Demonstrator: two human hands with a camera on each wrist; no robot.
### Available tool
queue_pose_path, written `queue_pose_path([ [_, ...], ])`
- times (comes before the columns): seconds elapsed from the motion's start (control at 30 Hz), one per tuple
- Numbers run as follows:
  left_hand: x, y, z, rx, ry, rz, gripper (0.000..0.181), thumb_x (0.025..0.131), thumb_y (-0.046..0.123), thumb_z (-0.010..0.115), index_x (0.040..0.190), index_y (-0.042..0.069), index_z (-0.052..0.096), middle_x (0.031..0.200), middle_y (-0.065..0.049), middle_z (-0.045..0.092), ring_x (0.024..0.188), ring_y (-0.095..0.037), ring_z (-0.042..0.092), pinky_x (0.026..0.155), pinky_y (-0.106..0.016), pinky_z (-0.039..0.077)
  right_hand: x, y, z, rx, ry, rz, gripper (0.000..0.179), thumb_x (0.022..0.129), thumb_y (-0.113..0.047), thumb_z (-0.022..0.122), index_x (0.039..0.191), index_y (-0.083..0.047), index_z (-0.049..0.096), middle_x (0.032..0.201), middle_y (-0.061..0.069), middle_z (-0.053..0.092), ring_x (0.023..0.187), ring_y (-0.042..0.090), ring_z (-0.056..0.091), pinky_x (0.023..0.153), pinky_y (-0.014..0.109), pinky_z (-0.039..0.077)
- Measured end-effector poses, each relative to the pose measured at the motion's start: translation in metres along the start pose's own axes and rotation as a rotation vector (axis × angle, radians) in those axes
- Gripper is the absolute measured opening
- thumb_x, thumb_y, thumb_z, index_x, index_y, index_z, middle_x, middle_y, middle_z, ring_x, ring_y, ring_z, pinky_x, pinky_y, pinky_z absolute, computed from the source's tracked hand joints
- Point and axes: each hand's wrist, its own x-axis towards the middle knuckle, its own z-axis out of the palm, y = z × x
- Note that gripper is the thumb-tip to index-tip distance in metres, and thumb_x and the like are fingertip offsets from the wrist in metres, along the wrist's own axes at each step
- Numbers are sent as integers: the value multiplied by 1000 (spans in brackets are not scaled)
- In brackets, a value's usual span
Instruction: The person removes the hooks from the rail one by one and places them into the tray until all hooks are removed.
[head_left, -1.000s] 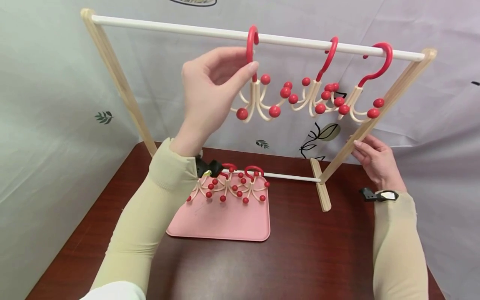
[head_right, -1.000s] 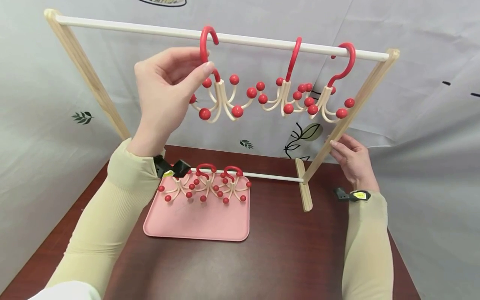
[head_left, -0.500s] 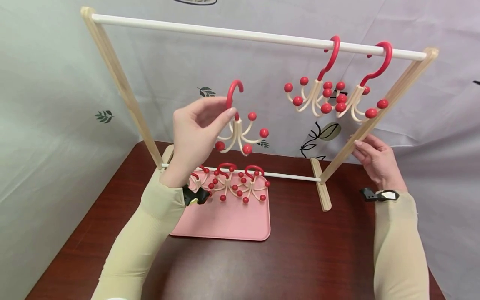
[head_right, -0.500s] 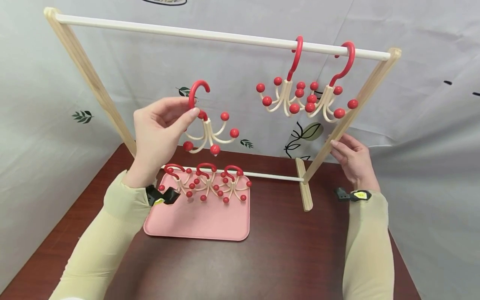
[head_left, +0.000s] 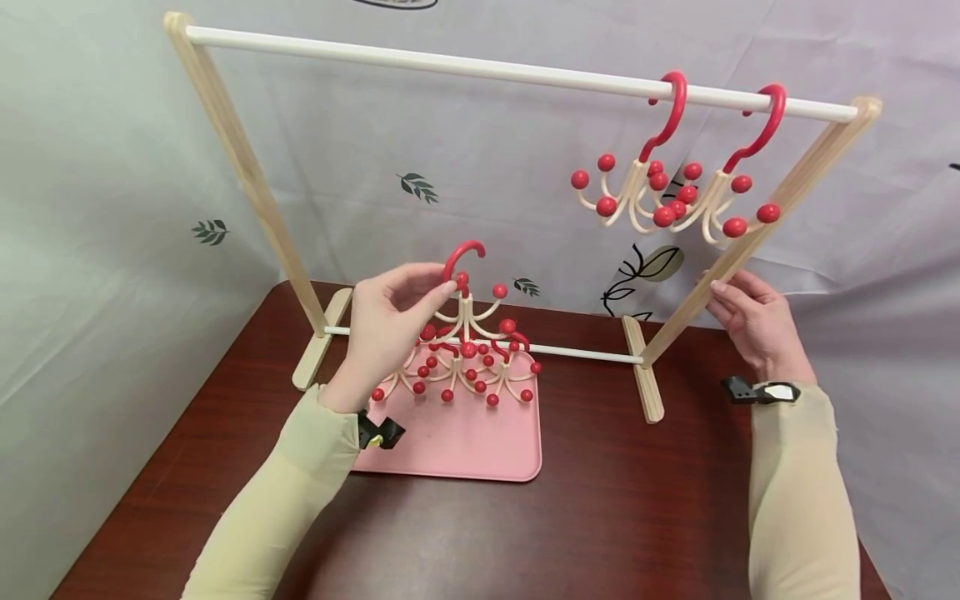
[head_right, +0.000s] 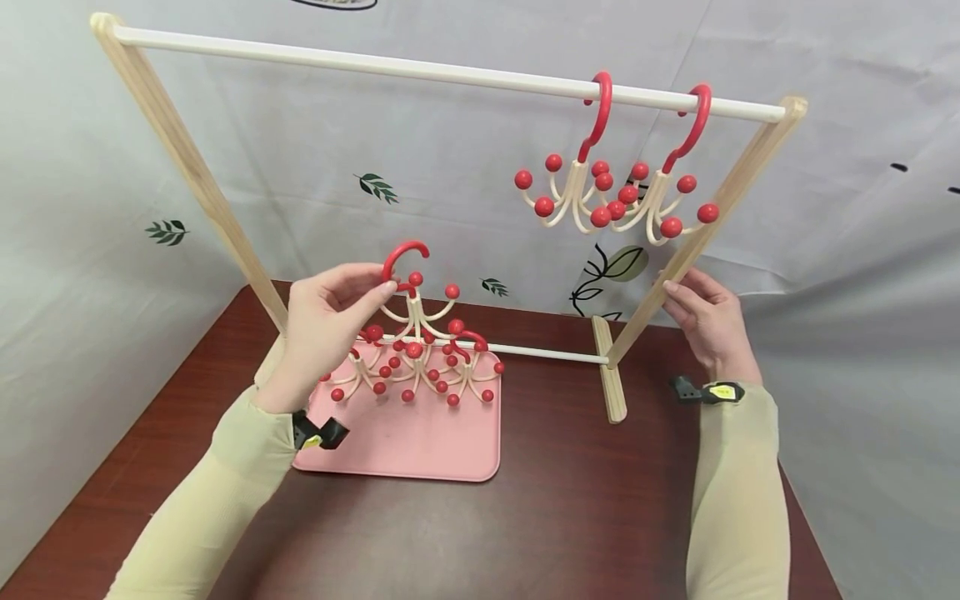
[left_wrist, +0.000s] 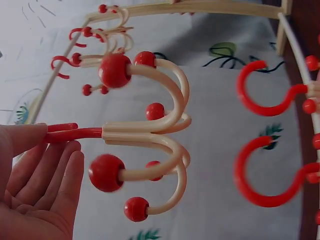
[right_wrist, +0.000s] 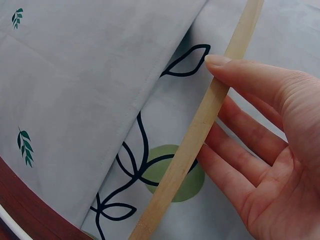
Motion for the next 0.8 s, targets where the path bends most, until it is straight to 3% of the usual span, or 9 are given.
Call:
queue_pose_path([
  [0.23, -20, -21, -1, -7, -75, -75, 23, 91, 13, 80, 111, 2, 76, 99, -4, 76, 89, -19, 74, 82, -31, 60, -1, 1, -2, 16, -7, -5, 32, 97, 18, 53, 127, 11, 65, 106, 19, 72, 99, 28, 73, 86, 36, 59],
  [0.47, -40, -34, -5, -24, -125, -135, 21, 89, 9, 81, 109, 6, 77, 98, -5, 76, 87, -20, 74, 79, -30, 60, -1, 1, -1, 12, -1, 1, 30, 97, 17, 55, 122, 8, 69, 106, 18, 73, 98, 28, 73, 85, 35, 59],
  [0.63, -53, -38, -6, -54, -165, -200, 21, 90, 13, 81, 111, 9, 76, 99, -5, 76, 79, -21, 74, 51, -27, 56, 0, 0, -1, 12, 3, -1, 31, 97, 16, 55, 125, 10, 66, 105, 19, 72, 98, 28, 73, 85, 35, 59],
  [0.7, -58, -39, -6, -57, -183, -217, 22, 90, 14, 81, 111, 10, 77, 99, -4, 76, 79, -22, 74, 47, -27, 53, 0, 0, -1, -7, 7, -2, 31, 97, 16, 56, 126, 10, 65, 106, 18, 72, 98, 28, 73, 85, 35, 59],
  [0.8, -63, -42, -4, -55, -213, -212, 22, 89, 11, 82, 110, 8, 77, 101, -6, 76, 88, -22, 75, 62, -30, 60, 0, 0, -1, -18, 8, 0, 32, 97, 15, 56, 127, 10, 65, 106, 18, 72, 98, 27, 73, 86, 34, 59],
])
